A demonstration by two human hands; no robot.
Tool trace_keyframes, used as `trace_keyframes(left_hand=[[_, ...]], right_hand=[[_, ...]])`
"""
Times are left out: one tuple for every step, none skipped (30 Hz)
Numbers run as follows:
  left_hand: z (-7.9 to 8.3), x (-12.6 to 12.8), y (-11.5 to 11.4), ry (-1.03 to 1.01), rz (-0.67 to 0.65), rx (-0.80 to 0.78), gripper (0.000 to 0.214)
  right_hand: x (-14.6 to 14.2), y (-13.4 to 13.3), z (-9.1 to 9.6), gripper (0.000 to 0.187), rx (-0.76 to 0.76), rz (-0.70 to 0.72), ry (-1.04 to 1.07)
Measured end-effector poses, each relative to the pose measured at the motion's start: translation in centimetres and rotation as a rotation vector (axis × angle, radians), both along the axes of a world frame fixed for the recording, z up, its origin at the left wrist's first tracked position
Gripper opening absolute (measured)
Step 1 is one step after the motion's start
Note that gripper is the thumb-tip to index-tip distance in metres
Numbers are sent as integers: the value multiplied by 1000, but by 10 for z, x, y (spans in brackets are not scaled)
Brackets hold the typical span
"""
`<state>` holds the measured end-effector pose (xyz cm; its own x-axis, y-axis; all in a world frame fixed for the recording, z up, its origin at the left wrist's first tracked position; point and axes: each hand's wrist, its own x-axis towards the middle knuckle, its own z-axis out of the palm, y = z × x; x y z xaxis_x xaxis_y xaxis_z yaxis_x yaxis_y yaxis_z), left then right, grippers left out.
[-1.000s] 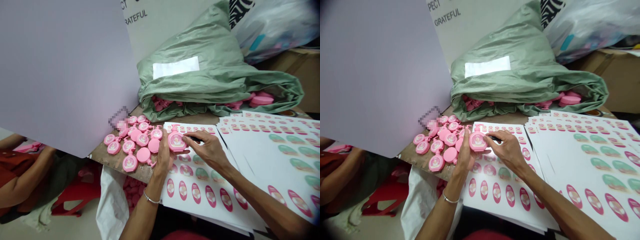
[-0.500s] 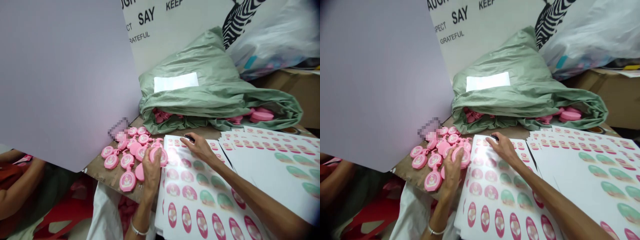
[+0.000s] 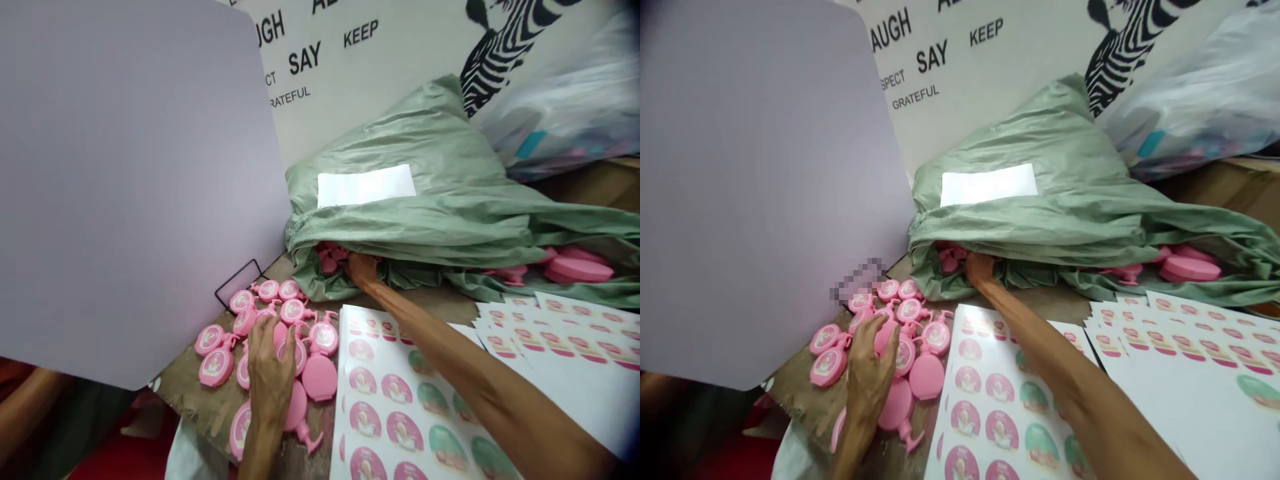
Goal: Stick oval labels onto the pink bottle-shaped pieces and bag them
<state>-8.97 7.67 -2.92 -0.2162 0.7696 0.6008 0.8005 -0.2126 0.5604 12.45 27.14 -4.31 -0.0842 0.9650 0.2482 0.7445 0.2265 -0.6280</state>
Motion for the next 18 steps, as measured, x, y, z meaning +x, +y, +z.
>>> trace_keyframes(left_hand=[[3,3,0,-31,-30,17,27],[7,6,-1,-64,-62,26,24],[11,11,-1,-98,-95,27,23],[16,15,-1,-133,-126,21,23],[21,20,-1,-169,-156,5,23],[25,26,-1,-212,-192,-22,24],[29,32,-1,-267,-236,-62,28],[31,38,-2,-339,-300,-123,34],[33,45,-4,-436,-387,-209,40],[33,52,-7,-556,-503,-325,47],[33,59,-11,-689,-635,-460,51],[32,67,-16,-820,-761,-599,53],[30,73,-21,-935,-870,-730,53],[28,79,-28,-1029,-948,-835,53],[27,84,-34,-1097,-986,-904,52],[26,88,-40,-1141,-983,-933,50],[25,90,-45,-1177,-942,-925,48],[24,90,-49,-1208,-875,-896,46]], right_hand=[[4,-8,3,32,-42,10,-11],[10,-18,8,30,-62,12,-12],[16,-31,13,28,-73,18,-3],[23,-47,19,26,-88,34,10],[31,-64,26,26,-100,52,27],[40,-82,34,29,-125,78,62],[48,-101,42,33,-175,121,127],[55,-119,51,36,-254,182,236],[61,-137,59,36,-375,263,398],[65,-153,66,36,-497,337,560],[68,-167,71,36,-616,404,715],[68,-179,76,36,-720,460,835],[68,-189,78,36,-794,498,903],[66,-197,79,36,-844,526,935],[64,-202,78,36,-870,543,935],[63,-206,75,36,-857,540,903],[63,-208,71,37,-796,511,835],[63,-209,66,37,-686,447,737]])
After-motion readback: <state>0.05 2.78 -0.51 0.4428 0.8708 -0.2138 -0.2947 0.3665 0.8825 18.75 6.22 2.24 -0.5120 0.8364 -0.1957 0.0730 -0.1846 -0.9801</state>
